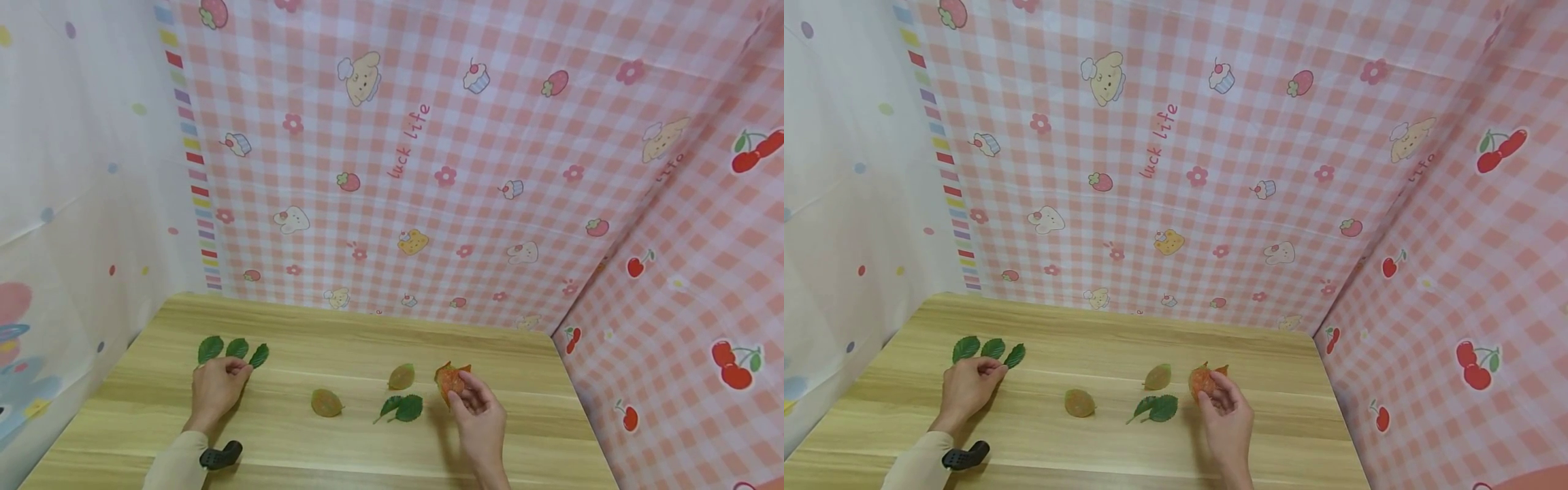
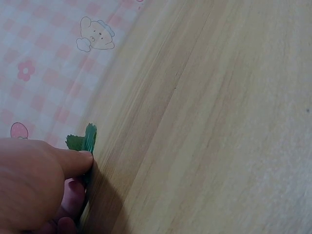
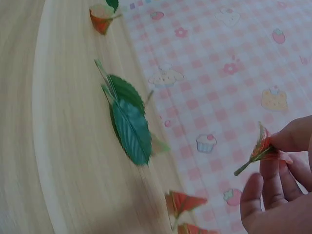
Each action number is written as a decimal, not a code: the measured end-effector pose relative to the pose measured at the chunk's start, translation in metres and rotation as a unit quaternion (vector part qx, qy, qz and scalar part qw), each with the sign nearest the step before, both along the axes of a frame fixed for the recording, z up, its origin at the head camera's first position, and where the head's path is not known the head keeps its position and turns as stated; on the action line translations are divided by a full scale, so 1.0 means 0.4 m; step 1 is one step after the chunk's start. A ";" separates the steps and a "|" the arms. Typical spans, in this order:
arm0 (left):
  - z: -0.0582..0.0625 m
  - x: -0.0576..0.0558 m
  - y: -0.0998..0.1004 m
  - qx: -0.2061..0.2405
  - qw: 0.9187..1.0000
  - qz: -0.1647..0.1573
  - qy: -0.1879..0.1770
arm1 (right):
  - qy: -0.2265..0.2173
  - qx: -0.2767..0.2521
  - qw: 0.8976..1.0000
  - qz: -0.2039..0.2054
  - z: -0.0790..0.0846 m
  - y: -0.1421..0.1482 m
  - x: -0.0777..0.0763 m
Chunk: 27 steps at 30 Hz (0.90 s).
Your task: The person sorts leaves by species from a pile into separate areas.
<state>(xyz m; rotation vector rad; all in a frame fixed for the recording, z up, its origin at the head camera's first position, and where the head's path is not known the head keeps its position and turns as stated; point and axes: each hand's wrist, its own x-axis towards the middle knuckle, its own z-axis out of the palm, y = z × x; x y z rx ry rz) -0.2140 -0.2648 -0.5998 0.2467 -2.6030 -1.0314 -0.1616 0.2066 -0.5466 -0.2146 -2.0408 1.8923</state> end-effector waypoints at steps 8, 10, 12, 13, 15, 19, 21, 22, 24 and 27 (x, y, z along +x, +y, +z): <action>0.000 -0.001 0.000 -0.002 1.000 -0.002 0.006 | -0.006 0.006 0.999 -0.033 0.002 0.074 -0.011; -0.001 -0.001 0.000 -0.001 1.000 0.001 0.004 | -0.017 0.017 0.999 -0.045 -0.001 0.098 -0.016; -0.003 -0.001 -0.001 0.001 1.000 0.001 0.001 | -0.030 0.034 0.997 -0.057 -0.002 0.120 -0.019; -0.003 -0.001 -0.001 0.002 1.000 0.001 -0.001 | -0.035 0.046 0.996 -0.062 -0.004 0.131 -0.021; -0.003 -0.001 -0.001 0.004 1.000 0.001 -0.003 | -0.047 0.067 0.994 -0.072 -0.006 0.151 -0.026; -0.001 0.000 -0.001 0.005 1.000 0.002 -0.002 | -0.063 0.095 0.990 -0.077 -0.007 0.182 -0.035; -0.001 0.000 -0.001 0.006 1.000 0.002 -0.001 | -0.068 0.111 0.989 -0.073 -0.007 0.194 -0.040; 0.000 0.000 -0.001 0.006 1.000 0.002 0.000 | -0.071 0.120 0.988 -0.069 -0.008 0.200 -0.043; 0.000 0.000 -0.001 0.006 1.000 0.002 0.000 | -0.077 0.142 0.985 -0.063 -0.009 0.210 -0.049; 0.000 0.001 -0.001 0.006 1.000 0.002 0.000 | -0.087 0.173 0.980 -0.052 -0.015 0.225 -0.061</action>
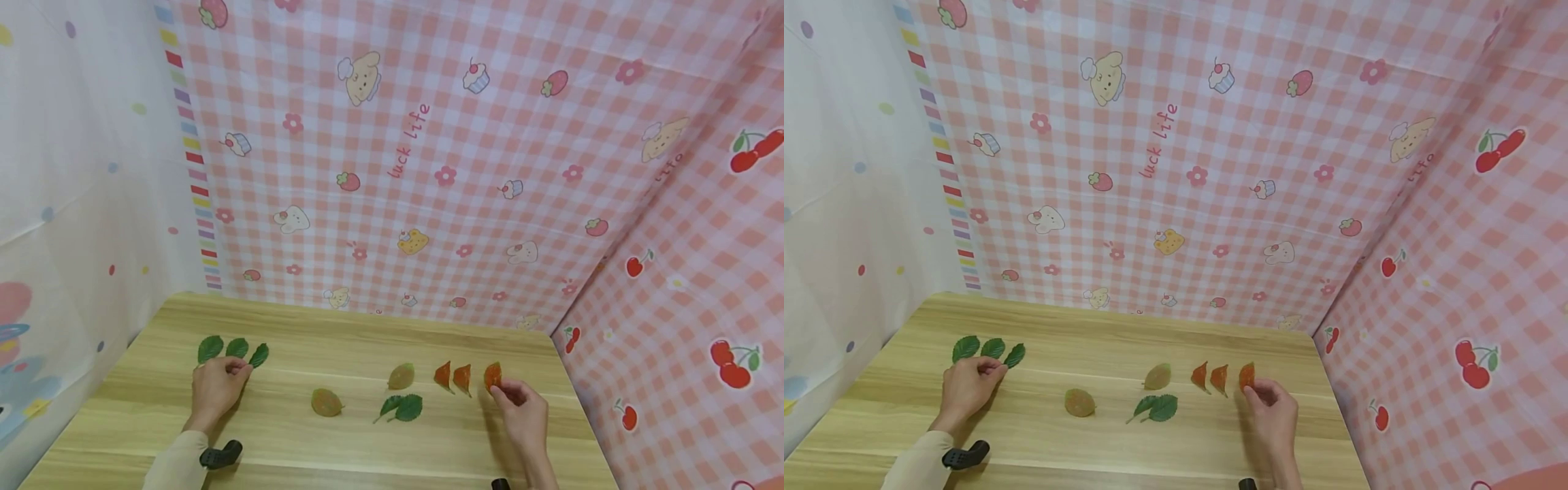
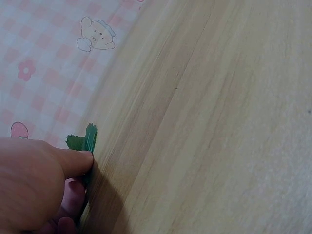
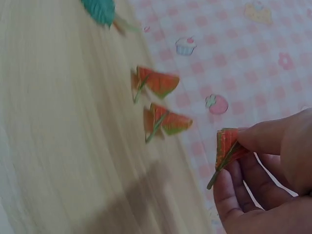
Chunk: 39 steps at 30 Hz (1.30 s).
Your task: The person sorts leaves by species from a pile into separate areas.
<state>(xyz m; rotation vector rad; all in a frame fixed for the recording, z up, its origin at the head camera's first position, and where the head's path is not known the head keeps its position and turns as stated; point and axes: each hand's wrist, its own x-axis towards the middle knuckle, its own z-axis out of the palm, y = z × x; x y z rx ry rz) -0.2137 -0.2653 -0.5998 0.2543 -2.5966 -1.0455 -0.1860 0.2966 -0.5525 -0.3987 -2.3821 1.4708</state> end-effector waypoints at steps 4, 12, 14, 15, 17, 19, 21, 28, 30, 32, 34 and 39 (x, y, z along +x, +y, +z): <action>0.000 -0.001 -0.001 0.000 1.000 0.000 -0.002 | -0.008 0.023 1.000 0.012 -0.017 0.014 -0.020; 0.001 -0.004 0.000 -0.002 1.000 -0.004 -0.003 | -0.028 0.029 0.999 0.022 -0.048 0.023 -0.051; 0.001 -0.004 0.001 -0.004 1.000 -0.003 0.000 | -0.037 0.030 0.999 0.022 -0.056 0.025 -0.057; 0.000 -0.005 0.001 -0.004 1.000 -0.003 0.000 | -0.040 0.031 0.998 0.023 -0.060 0.025 -0.060; -0.001 -0.006 0.000 -0.003 1.000 -0.005 -0.001 | -0.044 0.032 0.998 0.024 -0.067 0.025 -0.064; -0.002 -0.006 0.000 -0.001 1.000 -0.007 -0.004 | -0.047 0.032 0.998 0.026 -0.073 0.025 -0.068; -0.002 -0.005 -0.001 0.000 1.000 -0.008 -0.008 | -0.049 0.034 0.998 0.026 -0.076 0.023 -0.069; 0.002 -0.001 -0.001 0.001 1.000 -0.009 -0.011 | -0.051 0.047 0.997 0.019 -0.087 0.020 -0.079; 0.003 -0.001 -0.001 0.001 1.000 -0.008 -0.012 | -0.050 0.048 0.997 0.017 -0.091 0.019 -0.081; 0.004 -0.001 -0.001 0.001 1.000 -0.009 -0.015 | -0.050 0.047 0.998 0.016 -0.096 0.020 -0.084; 0.004 0.000 0.000 0.001 1.000 -0.008 -0.017 | -0.047 0.051 0.998 0.011 -0.101 0.020 -0.084; 0.007 0.002 0.001 0.000 1.000 -0.004 -0.014 | -0.045 0.075 0.996 -0.012 -0.112 0.020 -0.086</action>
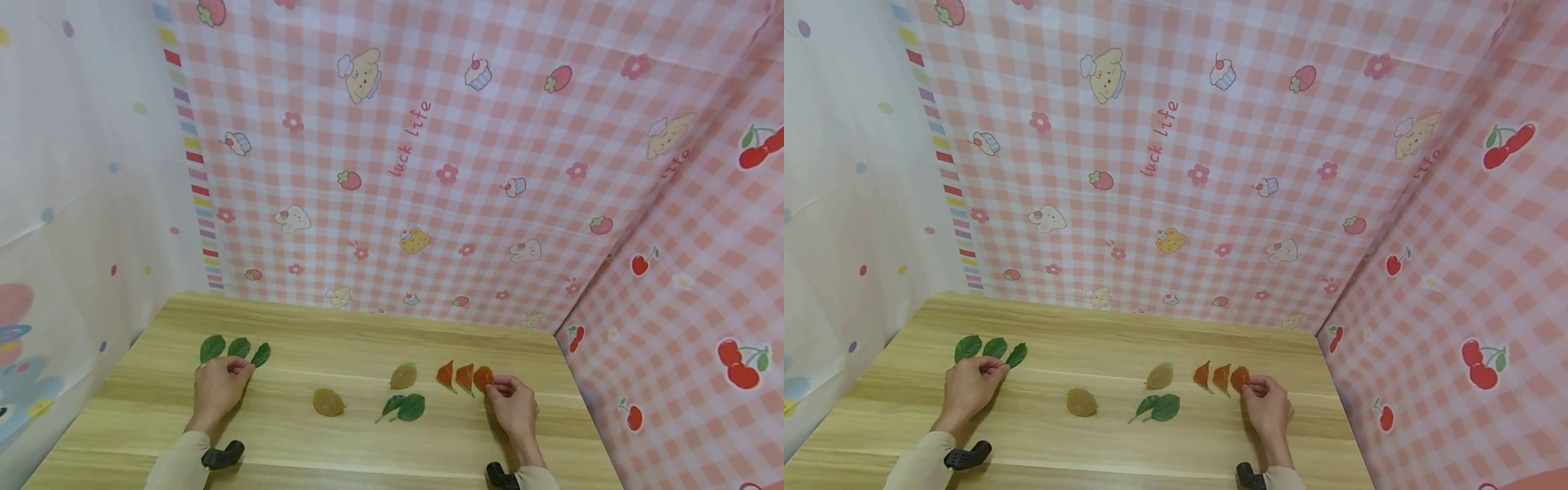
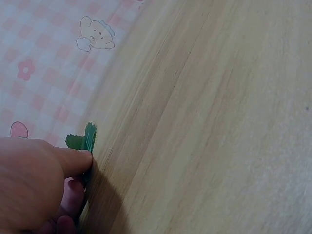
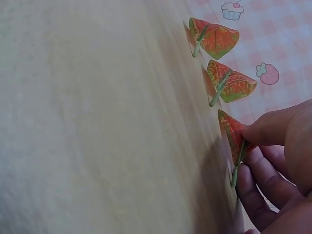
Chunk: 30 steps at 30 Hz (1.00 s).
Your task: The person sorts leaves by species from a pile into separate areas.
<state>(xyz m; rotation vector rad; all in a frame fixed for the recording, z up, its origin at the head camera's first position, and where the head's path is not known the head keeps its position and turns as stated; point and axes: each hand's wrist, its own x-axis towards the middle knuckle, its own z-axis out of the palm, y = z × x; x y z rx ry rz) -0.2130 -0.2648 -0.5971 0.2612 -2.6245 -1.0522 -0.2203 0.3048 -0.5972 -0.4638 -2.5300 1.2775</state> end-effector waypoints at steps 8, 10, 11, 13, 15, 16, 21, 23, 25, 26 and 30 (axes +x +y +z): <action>-0.002 0.000 0.001 -0.006 1.000 0.002 0.021 | 0.009 0.011 1.000 -0.023 -0.006 -0.003 -0.003; 0.000 0.001 0.001 -0.004 1.000 0.002 0.016 | 0.009 0.010 1.000 -0.024 -0.007 -0.003 -0.002; 0.001 0.001 0.002 -0.004 1.000 0.002 0.013 | 0.009 0.009 1.000 -0.024 -0.007 -0.004 -0.001; 0.003 0.003 0.002 -0.003 1.000 0.003 0.006 | 0.009 0.008 1.000 -0.023 -0.007 -0.004 0.000; 0.005 0.004 0.003 0.000 1.000 0.002 0.002 | 0.008 0.004 1.000 -0.022 -0.007 -0.005 0.000; 0.007 0.005 0.004 0.000 1.000 0.001 0.001 | 0.009 0.002 1.000 -0.022 -0.007 -0.005 -0.001; 0.002 0.005 0.002 0.002 1.000 0.002 0.003 | 0.012 -0.007 1.000 -0.019 -0.003 -0.007 -0.001; -0.001 0.004 0.001 0.004 1.000 0.003 0.004 | 0.011 -0.007 1.000 -0.018 -0.002 -0.006 0.000; -0.003 0.003 0.000 0.006 1.000 0.003 0.005 | 0.007 -0.005 1.000 -0.019 -0.003 -0.005 0.002; -0.004 0.003 0.000 0.008 1.000 0.003 0.005 | 0.006 -0.004 1.000 -0.017 -0.002 -0.004 0.002; 0.000 0.004 0.002 0.008 1.000 0.002 0.006 | 0.003 -0.007 1.000 -0.016 -0.004 0.000 0.003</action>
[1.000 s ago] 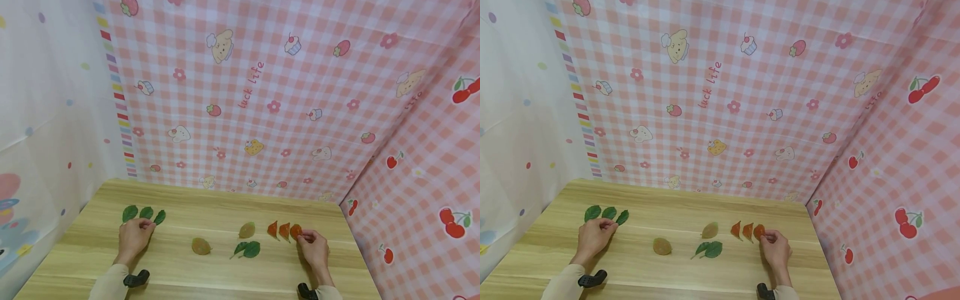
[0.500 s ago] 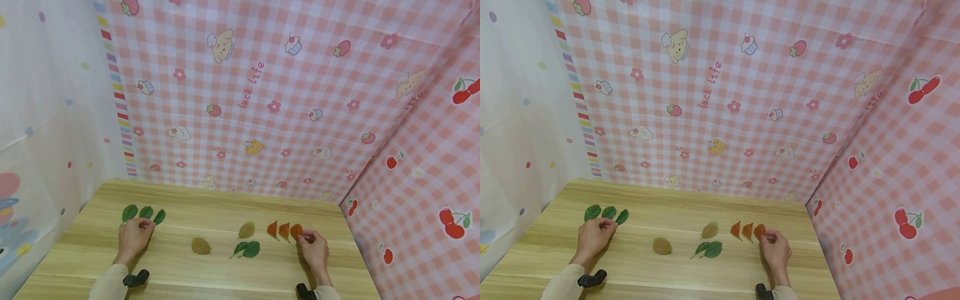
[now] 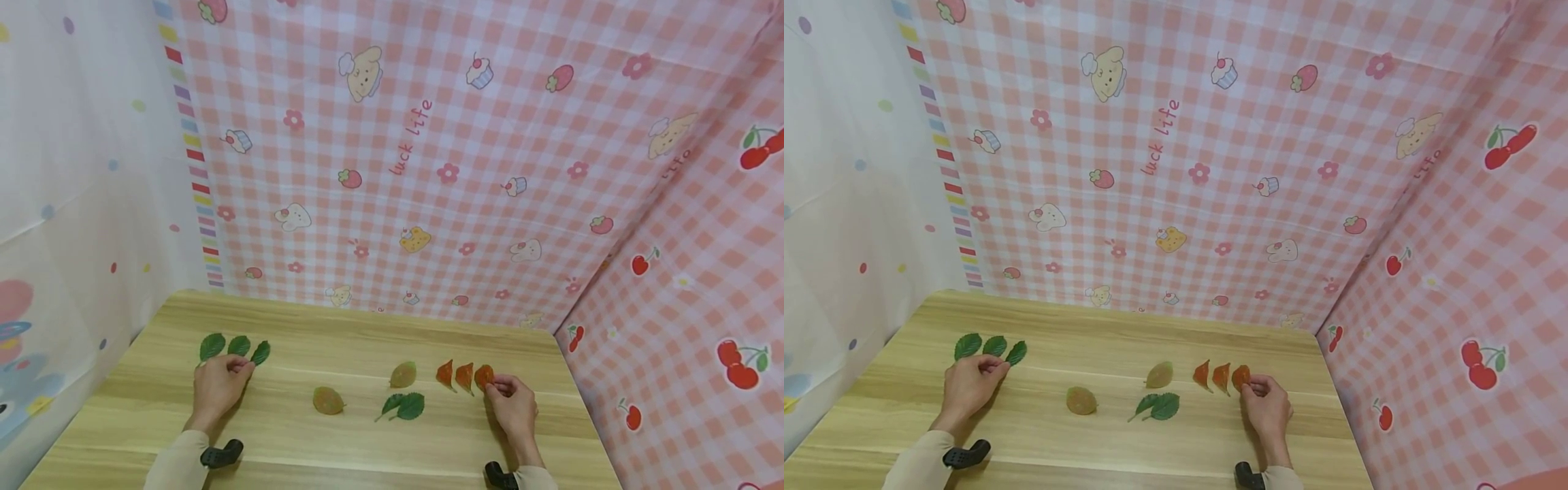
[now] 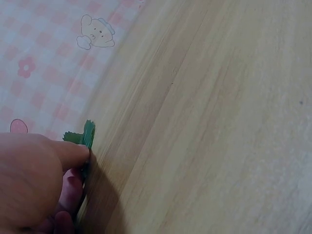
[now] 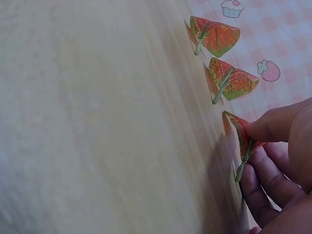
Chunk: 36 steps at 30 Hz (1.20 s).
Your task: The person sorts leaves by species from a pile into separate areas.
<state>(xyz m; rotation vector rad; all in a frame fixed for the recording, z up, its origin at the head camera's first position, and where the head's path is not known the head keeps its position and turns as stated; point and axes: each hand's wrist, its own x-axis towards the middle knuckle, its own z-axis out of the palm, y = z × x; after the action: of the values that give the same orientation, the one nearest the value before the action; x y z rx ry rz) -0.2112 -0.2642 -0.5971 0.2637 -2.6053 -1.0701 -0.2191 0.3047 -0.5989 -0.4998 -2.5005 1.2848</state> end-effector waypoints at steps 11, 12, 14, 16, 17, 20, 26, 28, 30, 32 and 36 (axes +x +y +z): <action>-0.007 -0.004 -0.002 -0.005 1.000 -0.001 0.029 | -0.002 -0.007 1.000 0.006 0.003 -0.001 0.002; -0.008 -0.004 -0.002 -0.004 1.000 -0.001 0.028 | -0.001 -0.008 1.000 0.006 0.004 -0.002 0.002; -0.008 -0.004 -0.003 -0.003 1.000 0.001 0.022 | -0.001 -0.009 1.000 0.008 0.003 -0.002 0.003; -0.008 -0.003 -0.003 -0.002 1.000 0.001 0.018 | 0.000 -0.009 1.000 0.010 0.003 -0.002 0.004; -0.007 -0.002 -0.003 -0.002 1.000 0.001 0.016 | 0.000 -0.009 1.000 0.010 0.003 -0.003 0.005; -0.007 -0.002 -0.004 -0.002 1.000 0.001 0.016 | -0.001 -0.011 1.000 0.016 0.003 -0.002 0.007; -0.005 0.000 -0.004 -0.001 1.000 -0.002 0.017 | 0.000 -0.019 0.999 0.028 0.005 -0.001 0.009; -0.005 0.000 -0.004 -0.002 1.000 -0.003 0.019 | 0.000 -0.017 0.999 0.029 0.004 -0.001 0.009; -0.004 0.001 -0.003 -0.003 1.000 -0.003 0.022 | 0.000 -0.014 0.999 0.032 0.004 0.000 0.009; -0.003 0.002 -0.003 -0.006 1.000 -0.004 0.024 | -0.001 -0.014 0.999 0.035 0.003 0.001 0.009; 0.001 0.006 -0.001 -0.004 1.000 -0.006 0.024 | -0.001 -0.020 0.999 0.038 0.002 0.003 0.009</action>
<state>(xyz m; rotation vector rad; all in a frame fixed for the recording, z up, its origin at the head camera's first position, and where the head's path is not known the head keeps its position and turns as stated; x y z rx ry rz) -0.2086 -0.2645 -0.5967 0.2190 -2.5716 -1.0566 -0.2155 0.3058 -0.5981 -0.4201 -2.5220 1.3651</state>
